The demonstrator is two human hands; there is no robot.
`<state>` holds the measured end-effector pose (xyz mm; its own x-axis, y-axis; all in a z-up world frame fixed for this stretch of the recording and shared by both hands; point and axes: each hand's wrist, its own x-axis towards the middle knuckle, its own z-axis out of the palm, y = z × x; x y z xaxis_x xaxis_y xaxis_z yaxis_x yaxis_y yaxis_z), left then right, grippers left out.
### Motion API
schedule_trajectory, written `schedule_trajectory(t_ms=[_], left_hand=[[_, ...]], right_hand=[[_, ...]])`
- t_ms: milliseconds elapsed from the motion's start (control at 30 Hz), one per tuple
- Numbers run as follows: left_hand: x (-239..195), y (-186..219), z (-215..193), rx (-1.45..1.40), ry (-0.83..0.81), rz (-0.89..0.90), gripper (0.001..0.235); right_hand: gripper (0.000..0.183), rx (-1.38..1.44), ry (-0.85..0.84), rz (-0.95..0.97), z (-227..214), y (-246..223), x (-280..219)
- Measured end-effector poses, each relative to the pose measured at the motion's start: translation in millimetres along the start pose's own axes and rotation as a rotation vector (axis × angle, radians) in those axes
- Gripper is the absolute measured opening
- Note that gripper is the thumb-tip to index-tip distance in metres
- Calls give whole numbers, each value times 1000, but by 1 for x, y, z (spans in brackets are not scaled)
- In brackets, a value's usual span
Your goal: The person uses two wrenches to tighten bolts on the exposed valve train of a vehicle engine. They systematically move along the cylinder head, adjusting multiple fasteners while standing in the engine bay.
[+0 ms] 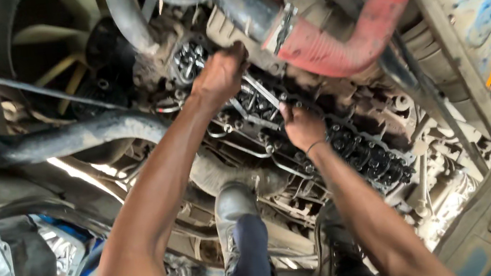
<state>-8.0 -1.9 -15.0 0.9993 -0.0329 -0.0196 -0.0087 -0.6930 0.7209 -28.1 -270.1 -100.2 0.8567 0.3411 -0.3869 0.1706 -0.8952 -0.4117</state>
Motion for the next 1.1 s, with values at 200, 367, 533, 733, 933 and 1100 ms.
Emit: schedule_trajectory(t_ms=[200,367,533,733,933,1100], left_hand=[[8,1,-3,-2,-15,-14,8],[1,5,-2,39,-24,-25,12],[1,6,0,43,-22,-27,15],[0,8,2,79,13,6,20],[4,11,6,96,-29,-115,20],[-1,2,14,84,28,-168,22]], right_hand=[[75,-170,-397,31,-49,23,61],[67,-289,-111,-482,-52,40,95],[69,-222,-354,35,-45,36,81],[80,-255,-335,-69,-52,28,78],[73,-265,-281,-8,-46,22,69],[64,-212,71,-78,-20,16,28]])
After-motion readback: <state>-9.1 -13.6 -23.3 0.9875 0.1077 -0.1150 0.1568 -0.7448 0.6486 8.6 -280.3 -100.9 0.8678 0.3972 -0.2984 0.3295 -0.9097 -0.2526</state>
